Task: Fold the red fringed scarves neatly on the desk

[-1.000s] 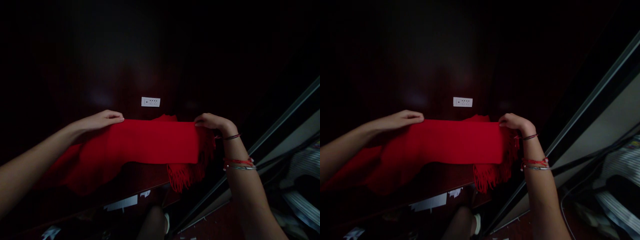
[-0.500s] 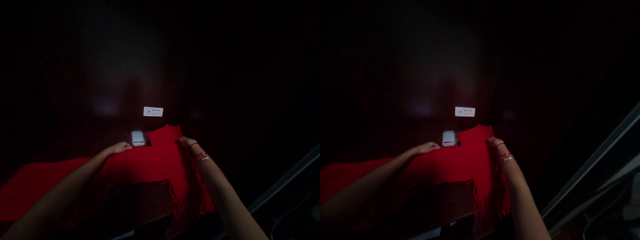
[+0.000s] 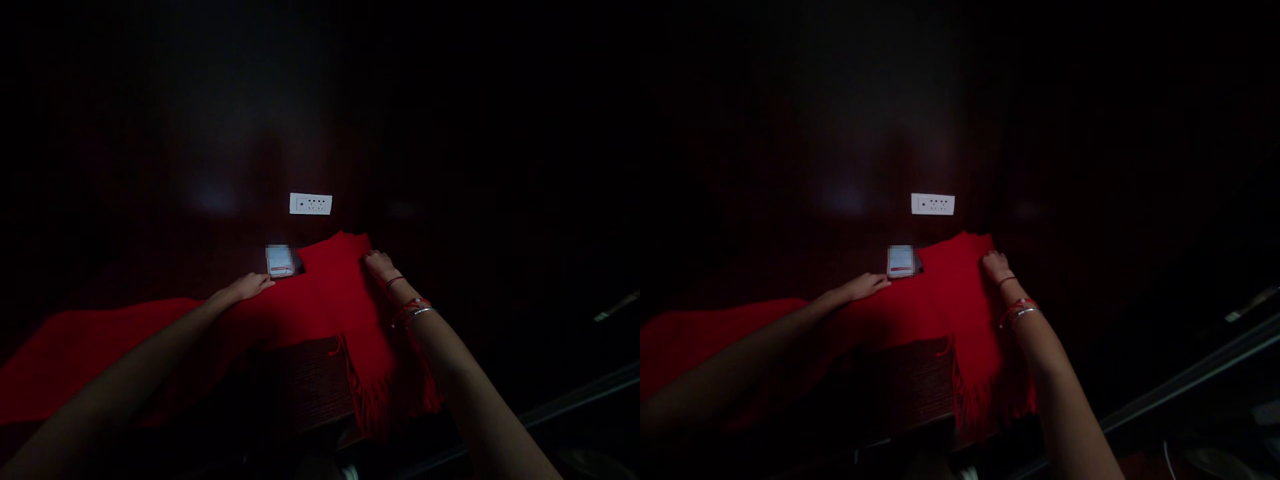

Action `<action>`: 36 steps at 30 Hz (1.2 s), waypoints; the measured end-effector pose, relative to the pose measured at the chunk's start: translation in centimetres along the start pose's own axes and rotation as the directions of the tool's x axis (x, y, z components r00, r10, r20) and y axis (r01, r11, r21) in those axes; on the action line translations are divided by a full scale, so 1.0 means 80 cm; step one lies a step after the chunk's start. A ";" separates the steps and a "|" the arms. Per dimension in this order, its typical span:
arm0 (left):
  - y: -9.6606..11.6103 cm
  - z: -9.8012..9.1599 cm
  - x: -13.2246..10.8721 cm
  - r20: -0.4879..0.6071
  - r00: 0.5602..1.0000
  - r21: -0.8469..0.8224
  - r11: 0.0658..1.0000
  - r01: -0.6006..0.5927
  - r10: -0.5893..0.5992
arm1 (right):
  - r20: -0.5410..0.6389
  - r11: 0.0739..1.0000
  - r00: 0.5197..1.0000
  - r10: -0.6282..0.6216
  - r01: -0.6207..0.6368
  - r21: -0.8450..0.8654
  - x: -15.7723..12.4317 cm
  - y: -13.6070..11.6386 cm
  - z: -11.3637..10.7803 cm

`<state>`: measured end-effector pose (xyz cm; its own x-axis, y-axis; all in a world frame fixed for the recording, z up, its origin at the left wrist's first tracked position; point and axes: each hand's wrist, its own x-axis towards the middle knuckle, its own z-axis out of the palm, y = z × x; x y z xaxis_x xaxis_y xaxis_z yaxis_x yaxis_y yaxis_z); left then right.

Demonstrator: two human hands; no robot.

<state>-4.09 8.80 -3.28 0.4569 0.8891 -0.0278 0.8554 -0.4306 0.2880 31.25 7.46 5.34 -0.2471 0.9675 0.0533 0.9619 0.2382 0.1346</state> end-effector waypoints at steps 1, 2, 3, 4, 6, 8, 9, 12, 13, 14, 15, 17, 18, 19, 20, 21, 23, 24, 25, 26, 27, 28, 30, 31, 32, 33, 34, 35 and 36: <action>-0.001 -0.006 -0.006 0.005 1.000 0.001 1.000 -0.004 0.004 | -0.038 0.999 0.999 0.031 -0.031 -0.018 -0.005 -0.004 0.000; -0.003 -0.013 -0.013 0.002 1.000 0.001 1.000 -0.009 0.009 | -0.078 0.998 0.995 0.055 -0.058 -0.029 -0.011 -0.010 0.000; -0.007 -0.022 -0.022 -0.014 1.000 0.003 1.000 -0.011 0.011 | -0.118 0.997 0.991 0.064 -0.067 -0.025 -0.017 -0.017 0.000; -0.013 -0.031 -0.033 -0.038 0.999 0.010 1.000 -0.006 0.006 | -0.155 0.999 0.987 0.051 -0.053 -0.008 -0.022 -0.027 0.000; -0.033 -0.049 -0.060 -0.101 0.994 0.037 0.998 0.047 -0.043 | -0.227 0.998 0.973 -0.027 0.040 0.055 -0.035 -0.050 0.005; -0.060 -0.064 -0.097 -0.159 0.979 0.065 0.988 0.141 -0.130 | -0.270 0.977 0.953 -0.138 0.176 0.122 -0.048 -0.076 0.019; -0.075 -0.068 -0.118 -0.183 0.967 0.073 0.978 0.194 -0.178 | -0.262 0.963 0.947 -0.185 0.228 0.142 -0.055 -0.087 0.028; -0.114 -0.067 -0.190 -0.205 0.932 0.079 0.944 0.321 -0.300 | -0.152 0.952 0.961 -0.230 0.255 0.172 -0.073 -0.107 0.060; -0.123 -0.061 -0.213 -0.184 0.926 0.074 0.935 0.347 -0.329 | -0.114 0.956 0.969 -0.217 0.235 0.178 -0.076 -0.109 0.069; -0.130 -0.053 -0.234 -0.149 0.925 0.070 0.929 0.363 -0.350 | -0.090 0.959 0.974 -0.206 0.219 0.181 -0.079 -0.109 0.077; -0.135 -0.045 -0.252 -0.112 0.925 0.069 0.926 0.372 -0.364 | -0.081 0.961 0.977 -0.199 0.210 0.181 -0.080 -0.108 0.083; -0.139 -0.031 -0.279 -0.066 0.930 0.067 0.928 0.365 -0.361 | -0.084 0.963 0.977 -0.194 0.206 0.174 -0.079 -0.104 0.089; -0.140 -0.027 -0.288 -0.064 0.934 0.069 0.932 0.356 -0.352 | -0.087 0.964 0.977 -0.192 0.205 0.169 -0.078 -0.102 0.091; -0.141 -0.026 -0.296 -0.072 0.934 0.071 0.933 0.354 -0.349 | -0.087 0.966 0.978 -0.189 0.201 0.165 -0.077 -0.101 0.091; -0.143 -0.027 -0.302 -0.084 0.932 0.071 0.931 0.357 -0.352 | -0.085 0.967 0.979 -0.184 0.196 0.160 -0.076 -0.100 0.092; -0.146 -0.031 -0.308 -0.091 0.927 0.074 0.926 0.370 -0.363 | -0.085 0.969 0.980 -0.181 0.193 0.156 -0.075 -0.099 0.092; -0.155 -0.043 -0.320 -0.087 0.894 0.108 0.888 0.447 -0.439 | -0.090 0.970 0.980 -0.180 0.192 0.147 -0.074 -0.097 0.095; -0.160 -0.049 -0.325 -0.080 0.863 0.140 0.851 0.506 -0.499 | -0.093 0.971 0.979 -0.181 0.193 0.142 -0.073 -0.096 0.098; -0.163 -0.055 -0.330 -0.076 0.825 0.174 0.807 0.565 -0.561 | -0.094 0.971 0.979 -0.182 0.194 0.137 -0.072 -0.094 0.100; -0.163 -0.059 -0.334 -0.078 0.783 0.204 0.759 0.618 -0.617 | -0.094 0.972 0.979 -0.182 0.194 0.132 -0.071 -0.093 0.101; -0.161 -0.060 -0.336 -0.086 0.749 0.227 0.719 0.657 -0.657 | -0.090 0.973 0.979 -0.183 0.193 0.127 -0.070 -0.092 0.102; -0.156 -0.059 -0.335 -0.106 0.734 0.243 0.698 0.673 -0.671 | -0.083 0.974 0.980 -0.183 0.192 0.122 -0.069 -0.092 0.100; -0.139 -0.050 -0.326 -0.176 0.760 0.250 0.718 0.650 -0.626 | -0.078 0.976 0.980 -0.185 0.192 0.098 -0.066 -0.098 0.092; -0.130 -0.043 -0.318 -0.211 0.788 0.254 0.746 0.615 -0.578 | -0.092 0.978 0.978 -0.188 0.195 0.079 -0.065 -0.105 0.085; -0.122 -0.035 -0.311 -0.222 0.808 0.238 0.773 0.588 -0.546 | -0.121 0.978 0.974 -0.191 0.199 0.059 -0.065 -0.113 0.077; -0.117 -0.027 -0.305 -0.200 0.814 0.215 0.786 0.580 -0.546 | -0.160 0.977 0.966 -0.201 0.210 0.040 -0.065 -0.123 0.069; -0.114 -0.021 -0.300 -0.175 0.811 0.194 0.787 0.585 -0.559 | -0.199 0.974 0.956 -0.217 0.226 0.025 -0.066 -0.133 0.063; -0.115 -0.015 -0.298 -0.148 0.798 0.174 0.779 0.602 -0.584 | -0.223 0.968 0.945 -0.238 0.249 0.020 -0.067 -0.143 0.059; -0.119 -0.011 -0.300 -0.129 0.784 0.163 0.766 0.621 -0.608 | -0.212 0.962 0.941 -0.263 0.272 0.016 -0.068 -0.151 0.058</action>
<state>-23.37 -8.28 -4.50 -0.1933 0.9784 -0.0735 0.9792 0.1971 0.0477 21.53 -0.30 -1.13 -0.5100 0.8303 0.2247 0.8602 0.4938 0.1278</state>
